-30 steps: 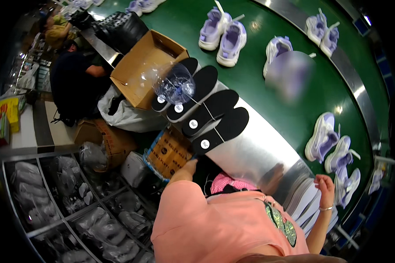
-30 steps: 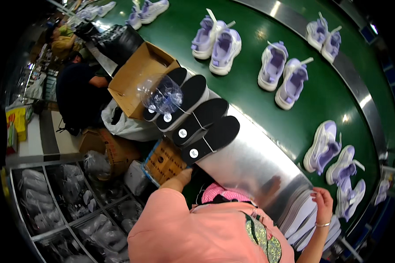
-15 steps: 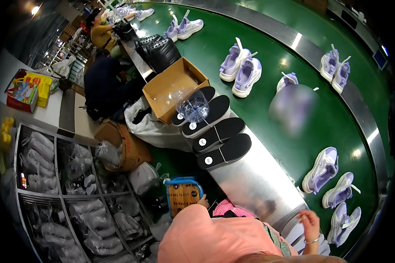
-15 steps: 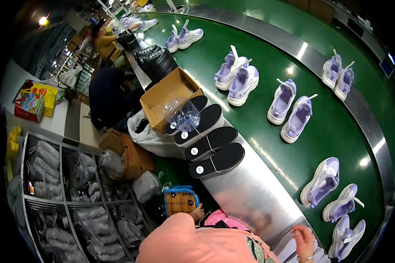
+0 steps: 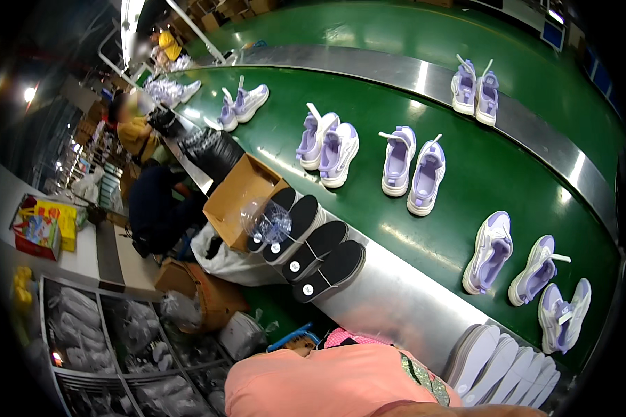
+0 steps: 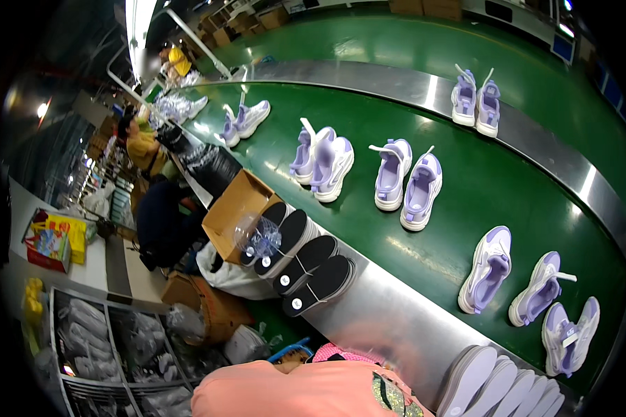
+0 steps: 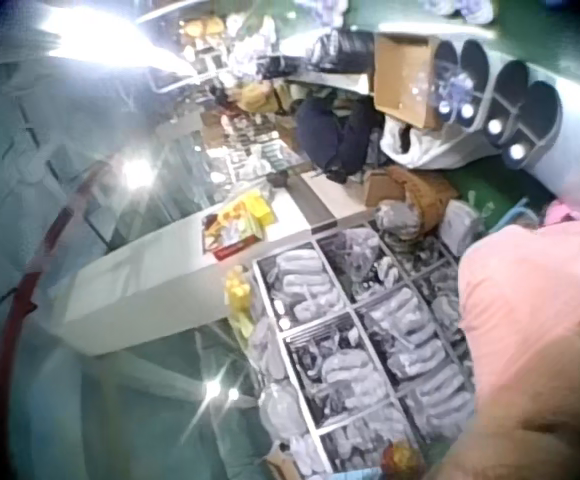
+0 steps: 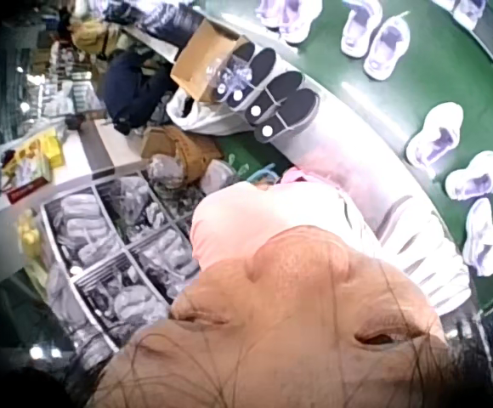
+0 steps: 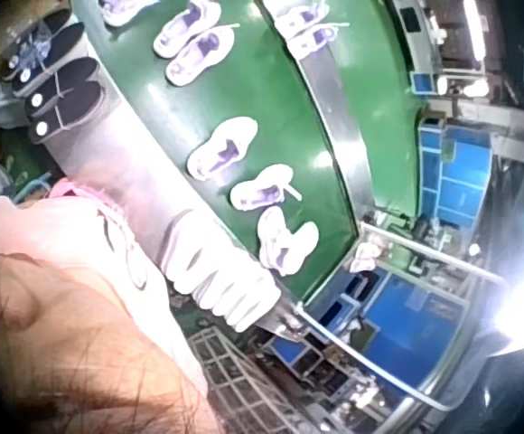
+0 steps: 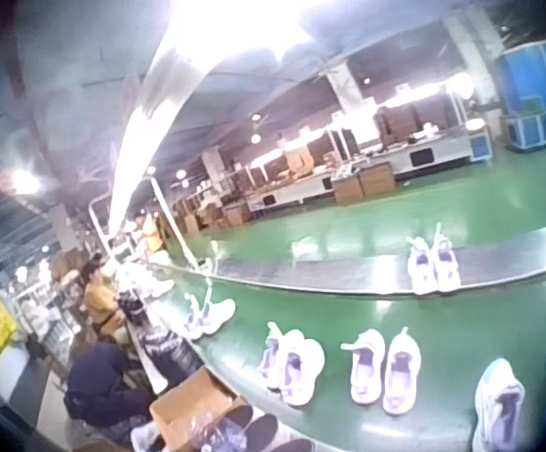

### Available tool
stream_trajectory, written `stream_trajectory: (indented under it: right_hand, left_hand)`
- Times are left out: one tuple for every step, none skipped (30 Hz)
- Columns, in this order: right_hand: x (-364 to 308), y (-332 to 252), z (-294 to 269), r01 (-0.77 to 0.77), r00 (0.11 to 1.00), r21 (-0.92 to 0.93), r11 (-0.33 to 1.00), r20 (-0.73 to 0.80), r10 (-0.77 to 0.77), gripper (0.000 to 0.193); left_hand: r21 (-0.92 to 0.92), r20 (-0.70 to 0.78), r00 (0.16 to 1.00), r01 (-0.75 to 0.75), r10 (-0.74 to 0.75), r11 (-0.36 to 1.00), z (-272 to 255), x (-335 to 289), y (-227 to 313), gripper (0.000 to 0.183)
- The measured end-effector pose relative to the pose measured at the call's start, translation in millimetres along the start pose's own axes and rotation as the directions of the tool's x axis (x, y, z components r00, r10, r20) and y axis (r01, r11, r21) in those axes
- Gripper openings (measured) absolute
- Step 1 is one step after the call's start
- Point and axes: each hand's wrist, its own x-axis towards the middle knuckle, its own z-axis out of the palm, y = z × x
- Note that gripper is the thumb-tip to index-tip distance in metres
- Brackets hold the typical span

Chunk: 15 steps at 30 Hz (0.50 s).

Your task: The person gathers insoles, arranges them on the assembly table, and inserts the insoles into shoes by hand.

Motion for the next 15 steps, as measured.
stream_trajectory:
  right_hand:
    - [2, 4, -1, 0.006, 1.000, 0.018, 1.000, 0.000, -0.006, 0.013]
    - [1, 3, 2, 0.011, 1.000, 0.029, 1.000, -0.001, -0.011, 0.013]
    - [0, 4, 6, 0.013, 1.000, 0.044, 0.999, -0.008, -0.013, 0.013]
    - [1, 3, 9, 0.020, 1.000, 0.053, 0.998, -0.006, -0.019, 0.013]
    - [3, 4, 10, 0.022, 1.000, 0.059, 0.998, -0.003, -0.022, 0.013]
    - [4, 5, 11, 0.022, 1.000, 0.067, 0.998, -0.004, -0.022, 0.013]
    - [4, 5, 14, 0.018, 1.000, 0.073, 0.997, -0.005, -0.018, 0.013]
    - [5, 6, 14, 0.015, 1.000, 0.070, 0.997, -0.005, -0.014, 0.013]
    - [6, 6, 17, 0.010, 1.000, 0.077, 0.997, -0.008, -0.010, 0.013]
    - [6, 6, 18, 0.010, 1.000, 0.079, 0.997, -0.009, -0.010, 0.013]
    - [8, 7, 21, 0.004, 1.000, 0.081, 0.997, -0.012, -0.003, 0.013]
    - [8, 7, 22, -0.001, 1.000, 0.082, 0.997, -0.019, 0.003, 0.013]
    - [7, 8, 24, -0.008, 1.000, 0.079, 0.997, -0.019, 0.009, 0.013]
    - [8, 8, 26, -0.008, 1.000, 0.080, 0.997, -0.020, 0.010, 0.013]
    - [7, 9, 28, -0.011, 1.000, 0.080, 0.997, -0.024, 0.013, 0.013]
  left_hand:
    - [-0.065, 0.006, 1.000, 0.021, -0.021, 0.998, -8, -10, 6, 0.030]
    - [-0.128, 0.022, 0.999, 0.026, -0.024, 0.991, -17, -22, 10, 0.030]
    - [-0.192, 0.041, 0.999, 0.038, -0.031, 0.981, -23, -33, 15, 0.031]
    - [-0.257, 0.056, 0.998, 0.053, -0.040, 0.965, -30, -45, 18, 0.031]
    - [-0.311, 0.077, 0.996, 0.065, -0.043, 0.948, -36, -55, 21, 0.032]
    - [-0.362, 0.102, 0.994, 0.078, -0.043, 0.929, -42, -65, 24, 0.032]
    - [-0.412, 0.125, 0.991, 0.095, -0.047, 0.906, -48, -77, 26, 0.032]
    - [-0.465, 0.156, 0.987, 0.115, -0.047, 0.878, -52, -86, 29, 0.033]
    - [-0.512, 0.188, 0.981, 0.135, -0.043, 0.848, -60, -96, 32, 0.033]
    - [-0.555, 0.220, 0.975, 0.158, -0.039, 0.817, -66, -108, 35, 0.034]
    - [-0.597, 0.256, 0.966, 0.188, -0.037, 0.780, -73, -118, 38, 0.034]
    - [-0.640, 0.308, 0.951, 0.227, -0.025, 0.734, -79, -128, 41, 0.035]
    - [-0.680, 0.355, 0.935, 0.272, -0.019, 0.681, -84, -140, 42, 0.035]
    - [-0.714, 0.406, 0.914, 0.321, -0.006, 0.622, -89, -149, 43, 0.036]
    - [-0.736, 0.459, 0.889, 0.373, 0.010, 0.565, -93, -160, 44, 0.036]
